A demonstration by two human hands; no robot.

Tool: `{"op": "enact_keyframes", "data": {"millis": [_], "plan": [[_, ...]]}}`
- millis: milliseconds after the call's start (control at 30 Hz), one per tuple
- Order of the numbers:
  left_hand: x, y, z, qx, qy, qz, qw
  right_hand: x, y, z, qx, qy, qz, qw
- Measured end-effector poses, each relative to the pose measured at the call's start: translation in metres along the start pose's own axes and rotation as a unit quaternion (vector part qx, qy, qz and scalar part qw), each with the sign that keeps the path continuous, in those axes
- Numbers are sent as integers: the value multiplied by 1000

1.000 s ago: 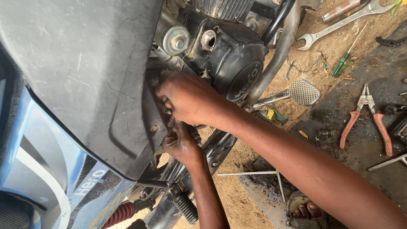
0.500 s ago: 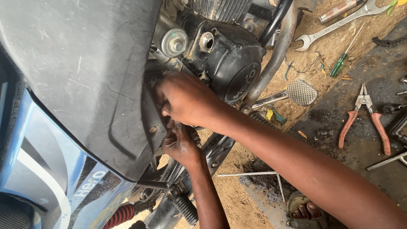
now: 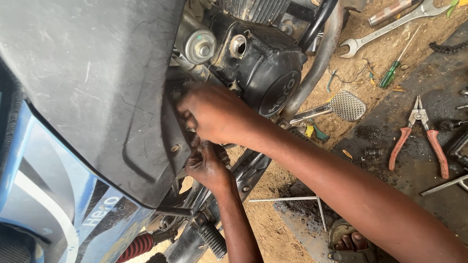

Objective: The person works on the engine and side panel area of a Hero motorcycle in a repair workshop. They use a T-handle socket wrench to loosen and tighten bolts, reposition the fasteners by hand, and hold parts steady while working around the footrest and engine casing.

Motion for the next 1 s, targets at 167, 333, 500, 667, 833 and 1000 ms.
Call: {"op": "enact_keyframes", "data": {"millis": [167,333,500,667,833,1000], "plan": [[-3,0,0,-2,16,-6,1000,-9,5,-12,74,-4,-58,996],[2,1,1,-5,20,-4,1000,1,0,0,39,-15,-50,998],[-2,1,0,11,-16,-40,999,-9,1,-15,49,-12,-47,998],[2,0,3,-4,13,-7,1000,11,-4,4,8,-15,-28,999],[-1,0,1,7,-4,-19,1000,-6,1,-6,17,-17,-48,999],[5,1,4,-10,20,-1,1000,-1,2,-2,49,-1,-66,997]]}}
Point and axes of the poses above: each hand's wrist, its own y-axis away from the middle knuckle, its own z-axis out of the palm, x = y × z, the point moved 10 cm from there along -y, towards the middle knuckle, and after that the axes turned 4 degrees about z, right-handed, at the moved point
